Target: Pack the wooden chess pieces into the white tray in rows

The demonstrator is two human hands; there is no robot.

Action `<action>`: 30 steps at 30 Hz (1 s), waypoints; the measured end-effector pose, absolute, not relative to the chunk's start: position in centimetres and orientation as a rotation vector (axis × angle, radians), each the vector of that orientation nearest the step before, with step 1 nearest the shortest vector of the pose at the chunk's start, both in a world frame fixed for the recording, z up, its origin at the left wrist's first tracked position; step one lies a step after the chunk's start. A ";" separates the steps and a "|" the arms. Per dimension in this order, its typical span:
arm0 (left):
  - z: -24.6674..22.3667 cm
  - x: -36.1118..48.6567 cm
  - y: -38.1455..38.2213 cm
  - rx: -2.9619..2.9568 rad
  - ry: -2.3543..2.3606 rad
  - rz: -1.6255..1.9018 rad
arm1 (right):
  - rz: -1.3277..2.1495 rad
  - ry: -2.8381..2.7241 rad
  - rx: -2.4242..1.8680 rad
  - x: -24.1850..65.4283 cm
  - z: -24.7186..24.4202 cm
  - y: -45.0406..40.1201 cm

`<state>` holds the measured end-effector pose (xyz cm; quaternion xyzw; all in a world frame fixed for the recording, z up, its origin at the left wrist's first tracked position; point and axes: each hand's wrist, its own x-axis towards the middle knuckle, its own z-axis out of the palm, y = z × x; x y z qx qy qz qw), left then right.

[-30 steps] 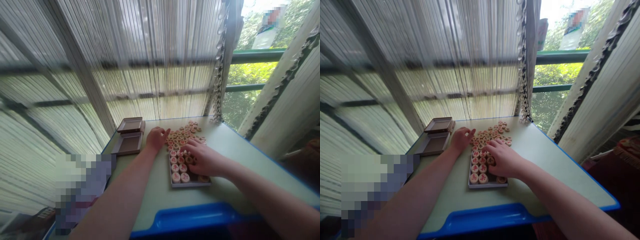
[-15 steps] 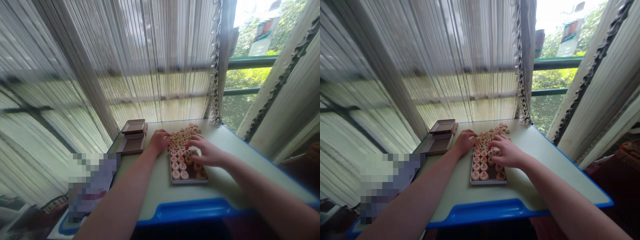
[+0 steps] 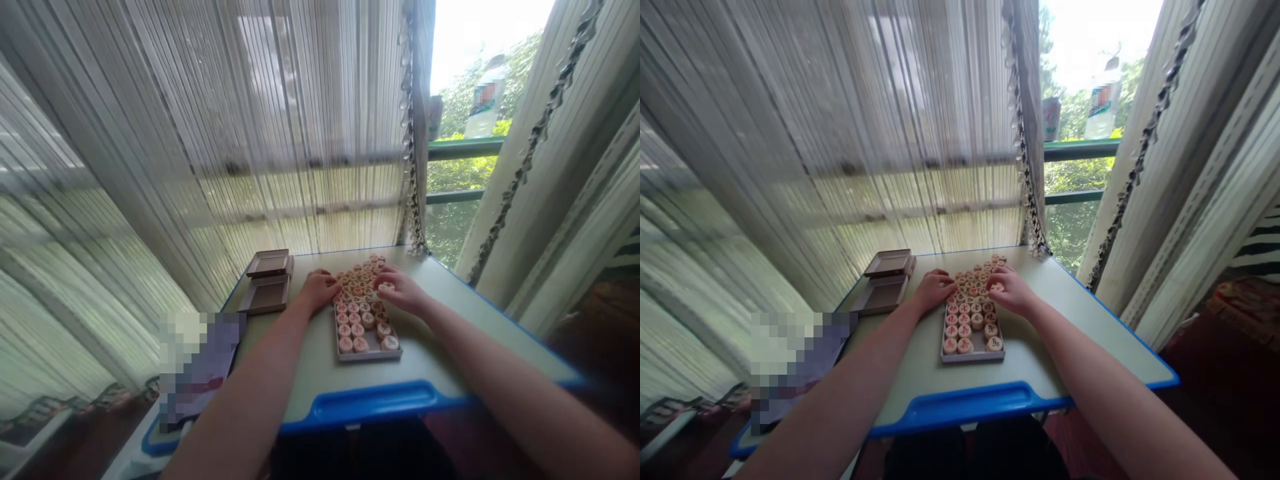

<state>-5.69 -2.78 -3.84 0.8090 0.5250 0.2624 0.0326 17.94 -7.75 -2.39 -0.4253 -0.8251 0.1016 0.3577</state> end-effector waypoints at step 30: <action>-0.8 -1.9 -7.0 1.520 0.793 1.041 | -0.115 -2.060 -0.854 15.5 -2.7 -9.2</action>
